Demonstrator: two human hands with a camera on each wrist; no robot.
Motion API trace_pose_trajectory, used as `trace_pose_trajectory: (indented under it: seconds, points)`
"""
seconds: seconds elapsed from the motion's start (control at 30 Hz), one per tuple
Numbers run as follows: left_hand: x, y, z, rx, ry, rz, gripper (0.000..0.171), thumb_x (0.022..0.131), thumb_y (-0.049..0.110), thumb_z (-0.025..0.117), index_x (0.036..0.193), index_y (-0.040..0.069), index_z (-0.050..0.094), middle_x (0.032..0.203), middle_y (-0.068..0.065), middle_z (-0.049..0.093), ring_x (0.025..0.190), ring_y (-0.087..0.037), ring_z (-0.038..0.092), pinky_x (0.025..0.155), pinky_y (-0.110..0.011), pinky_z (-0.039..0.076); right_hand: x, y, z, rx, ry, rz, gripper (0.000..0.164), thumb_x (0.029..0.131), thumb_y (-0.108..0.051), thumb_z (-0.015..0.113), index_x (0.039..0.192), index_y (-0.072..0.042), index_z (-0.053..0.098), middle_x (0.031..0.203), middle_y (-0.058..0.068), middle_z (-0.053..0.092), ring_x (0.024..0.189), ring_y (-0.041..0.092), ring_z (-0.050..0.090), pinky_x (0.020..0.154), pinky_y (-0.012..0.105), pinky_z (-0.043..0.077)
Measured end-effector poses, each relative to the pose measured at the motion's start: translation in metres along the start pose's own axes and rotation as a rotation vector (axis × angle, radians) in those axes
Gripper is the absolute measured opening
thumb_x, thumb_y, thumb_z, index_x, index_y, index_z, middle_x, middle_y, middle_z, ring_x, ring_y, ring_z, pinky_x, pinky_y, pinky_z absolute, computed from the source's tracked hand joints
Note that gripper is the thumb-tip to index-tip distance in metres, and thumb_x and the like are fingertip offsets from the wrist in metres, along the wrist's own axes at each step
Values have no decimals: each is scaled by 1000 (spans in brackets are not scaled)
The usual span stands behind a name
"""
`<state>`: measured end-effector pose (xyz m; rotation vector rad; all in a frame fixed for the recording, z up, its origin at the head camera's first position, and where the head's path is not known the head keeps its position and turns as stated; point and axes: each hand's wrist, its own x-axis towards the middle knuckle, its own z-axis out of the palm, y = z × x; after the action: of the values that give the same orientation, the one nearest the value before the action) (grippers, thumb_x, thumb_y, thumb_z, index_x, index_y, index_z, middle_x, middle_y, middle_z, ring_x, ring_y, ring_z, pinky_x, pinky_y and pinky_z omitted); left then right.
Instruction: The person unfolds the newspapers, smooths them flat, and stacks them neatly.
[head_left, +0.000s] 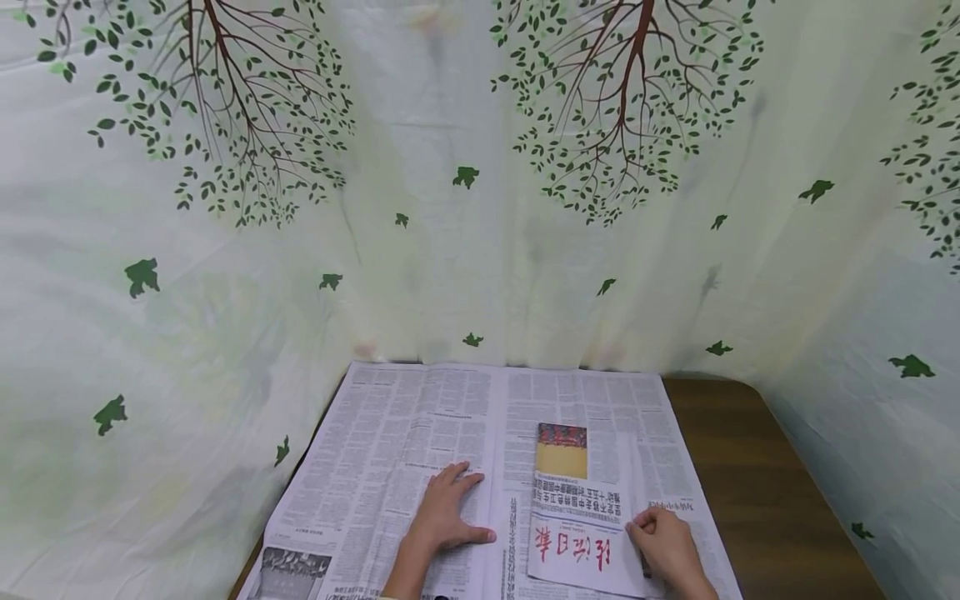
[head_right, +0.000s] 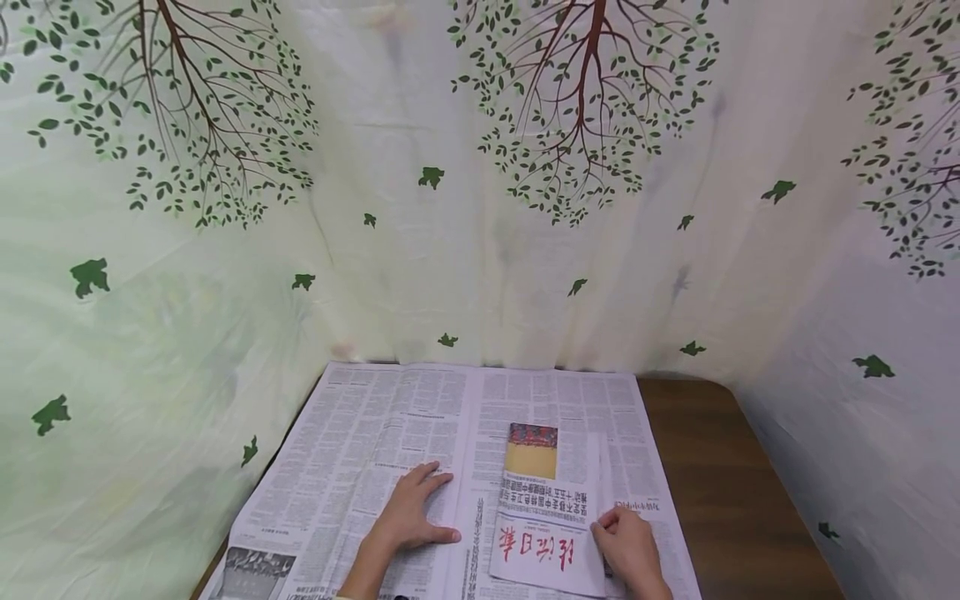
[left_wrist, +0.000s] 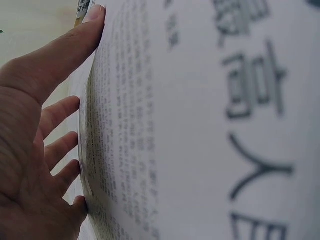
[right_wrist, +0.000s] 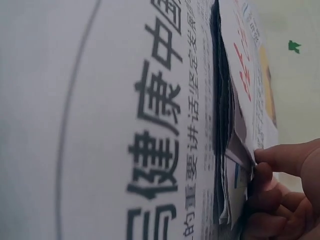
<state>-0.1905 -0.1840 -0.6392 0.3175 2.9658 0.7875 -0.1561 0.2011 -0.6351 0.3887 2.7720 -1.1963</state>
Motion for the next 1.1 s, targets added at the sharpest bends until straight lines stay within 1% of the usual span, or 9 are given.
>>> trace_pose_trajectory:
  seconds: [0.27, 0.43, 0.5, 0.67, 0.8, 0.87, 0.97, 1.0, 1.1]
  points:
    - [-1, -1, 3, 7, -20, 14, 108, 57, 73, 88, 145, 17, 59, 158, -15, 45, 150, -43, 35, 121, -66, 23, 1, -5, 16, 65, 19, 24, 11, 88, -15, 71, 87, -4, 67, 72, 4, 58, 62, 16, 53, 51, 26, 42]
    - [-1, 1, 5, -13, -24, 23, 108, 58, 72, 87, 146, 17, 58, 159, -16, 44, 150, -44, 34, 121, -67, 22, 5, -8, 23, 105, 39, 20, 11, 89, -15, 72, 86, -5, 66, 69, 3, 58, 58, 15, 54, 47, 25, 43]
    - [-1, 2, 5, -14, -16, 33, 107, 58, 71, 88, 145, 16, 58, 158, -17, 45, 150, -45, 34, 120, -68, 22, 8, -10, 26, 124, 44, 15, 11, 89, -16, 72, 87, -6, 67, 68, 2, 59, 57, 15, 55, 47, 26, 44]
    - [0, 2, 4, -3, -2, 28, 107, 58, 72, 87, 145, 16, 58, 159, -16, 44, 150, -45, 33, 121, -68, 21, 14, -16, 30, 175, 45, -13, 13, 91, -16, 72, 94, -3, 70, 73, 3, 64, 59, 15, 57, 49, 27, 46]
    - [2, 4, 5, 6, -13, 15, 107, 59, 73, 85, 146, 18, 57, 160, -15, 42, 152, -45, 31, 122, -68, 18, 16, -17, 31, 198, 47, 11, 21, 91, -16, 71, 104, 0, 72, 79, 3, 69, 65, 14, 60, 54, 25, 48]
    - [2, 6, 6, 13, -4, 27, 103, 61, 68, 85, 146, 18, 57, 160, -16, 43, 151, -47, 32, 121, -70, 17, 16, -17, 31, 215, 41, 14, 25, 92, -16, 71, 109, 2, 72, 83, 4, 71, 69, 13, 62, 57, 25, 50]
    - [1, 13, 9, 4, 35, 74, 89, 67, 51, 85, 144, 15, 59, 156, -18, 47, 149, -47, 36, 120, -72, 18, 15, -17, 31, 250, 20, 18, 29, 93, -16, 70, 115, 4, 71, 88, 5, 74, 75, 13, 65, 61, 24, 52]
    - [1, 17, 10, -2, 47, 94, 84, 68, 44, 83, 143, 15, 59, 155, -17, 48, 148, -46, 38, 120, -71, 20, 15, -18, 31, 261, 15, 19, 30, 93, -16, 70, 116, 4, 71, 90, 6, 75, 77, 13, 66, 63, 24, 52]
    - [3, 30, 15, -61, 73, 145, 71, 74, 32, 79, 141, 14, 62, 152, -15, 52, 144, -41, 45, 119, -64, 31, 14, -19, 31, 282, -1, 23, 33, 94, -17, 70, 120, 4, 70, 94, 7, 75, 80, 14, 68, 64, 25, 54]
